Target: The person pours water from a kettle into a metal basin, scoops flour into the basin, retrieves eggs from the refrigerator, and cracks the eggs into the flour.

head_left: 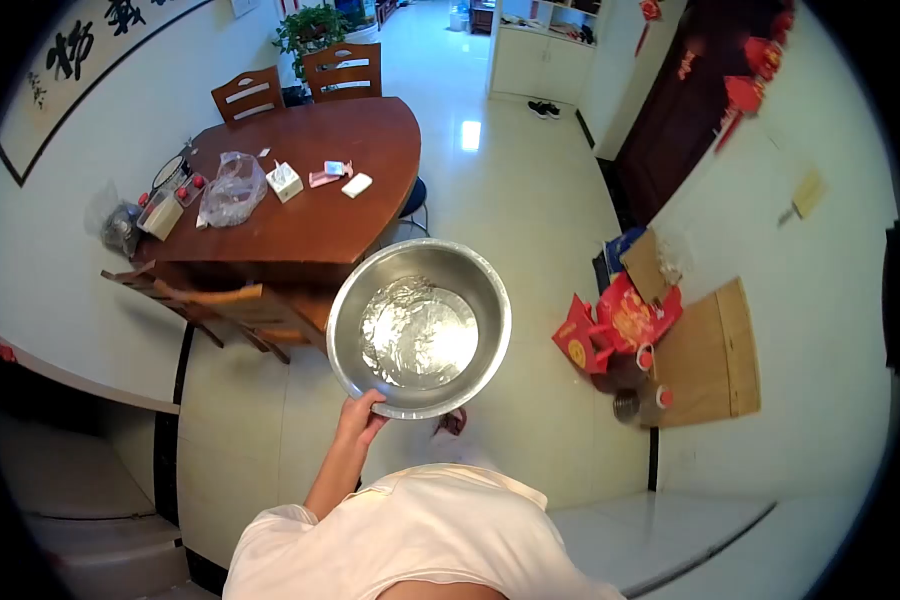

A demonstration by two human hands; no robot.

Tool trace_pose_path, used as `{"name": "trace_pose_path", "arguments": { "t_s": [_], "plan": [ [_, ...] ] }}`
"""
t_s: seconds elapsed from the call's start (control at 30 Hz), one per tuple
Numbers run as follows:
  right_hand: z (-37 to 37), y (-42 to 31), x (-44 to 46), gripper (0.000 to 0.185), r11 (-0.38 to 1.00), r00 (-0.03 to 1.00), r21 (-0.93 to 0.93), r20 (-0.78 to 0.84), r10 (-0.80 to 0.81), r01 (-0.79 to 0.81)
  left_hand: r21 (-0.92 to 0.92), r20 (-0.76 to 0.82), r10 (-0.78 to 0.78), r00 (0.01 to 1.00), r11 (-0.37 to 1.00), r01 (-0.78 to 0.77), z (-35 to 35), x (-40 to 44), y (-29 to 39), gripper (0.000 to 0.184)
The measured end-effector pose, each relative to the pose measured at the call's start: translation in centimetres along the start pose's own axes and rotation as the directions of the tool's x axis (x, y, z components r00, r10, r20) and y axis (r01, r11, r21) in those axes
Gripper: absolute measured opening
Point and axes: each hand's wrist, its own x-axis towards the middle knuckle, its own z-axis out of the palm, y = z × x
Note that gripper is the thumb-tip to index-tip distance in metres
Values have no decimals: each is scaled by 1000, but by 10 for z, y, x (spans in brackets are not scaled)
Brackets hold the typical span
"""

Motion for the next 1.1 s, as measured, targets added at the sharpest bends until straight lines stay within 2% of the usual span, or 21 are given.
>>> {"name": "trace_pose_path", "arguments": {
  "t_s": [0.03,0.07,0.1,0.13,0.17,0.2,0.23,0.27,0.33,0.43,0.47,0.53,0.57,0.6,0.63,0.7,0.77,0.9,0.93,1.03,1.1],
  "plan": [
    [-28,-19,37,24,980,987,-142,-58,-149,140,4,-3,8,1000,1000,-8,25,23,11,29],
    [-64,-38,83,23,844,914,-437,-109,-391,309,60,4,9,1000,998,-9,34,57,17,29],
    [-105,-69,133,23,681,839,-651,-121,-531,337,84,3,4,1000,996,-5,51,80,28,29],
    [-174,-128,182,21,670,913,-669,33,-407,322,97,5,3,1000,995,-3,73,104,40,29],
    [-225,-163,233,27,918,929,-247,-125,-348,311,105,11,8,1000,994,-9,94,127,47,29],
    [-278,-215,271,27,930,889,32,-310,-338,365,108,-10,34,999,994,-32,117,152,53,30],
    [-335,-275,285,24,790,782,210,-425,-456,576,118,-19,51,999,992,-48,140,172,61,28],
    [-389,-338,289,22,770,709,100,-477,-519,630,132,-24,68,997,989,-64,164,192,69,25],
    [-468,-438,303,18,620,696,335,-472,-541,710,169,-20,73,997,983,-69,207,249,83,24],
    [-550,-523,332,18,578,659,327,-476,-583,748,235,-5,35,999,971,-33,278,332,121,26],
    [-544,-504,385,19,566,583,202,-492,-647,799,240,-10,29,1000,970,-25,293,377,120,27],
    [-544,-492,416,17,738,577,-217,-499,-647,639,242,-5,-9,1000,970,10,339,438,129,27],
    [-540,-488,417,18,778,632,-231,-471,-615,585,236,-8,3,1000,972,0,366,464,140,27],
    [-535,-483,422,12,751,778,-543,-256,-574,376,238,-17,14,1000,971,-9,392,488,151,27],
    [-529,-478,427,10,514,870,-814,-23,-493,270,245,-20,33,999,969,-27,419,516,168,28],
    [-532,-465,443,11,846,966,-469,68,-251,253,307,-37,16,999,952,-4,462,562,197,32],
    [-556,-470,474,11,996,998,-79,56,-43,47,274,-65,26,998,962,-7,517,609,221,36],
    [-630,-520,550,13,998,994,0,89,67,-67,269,-75,61,995,962,-39,605,712,253,44],
    [-658,-542,570,13,997,993,12,95,69,-71,207,27,53,998,977,-57,623,739,262,46],
    [-738,-612,660,14,1000,995,-6,94,14,-13,171,42,33,999,984,-40,654,842,254,49],
    [-794,-655,745,15,997,997,-47,45,-65,67,146,23,11,1000,989,-14,723,870,281,44]
  ]
}}
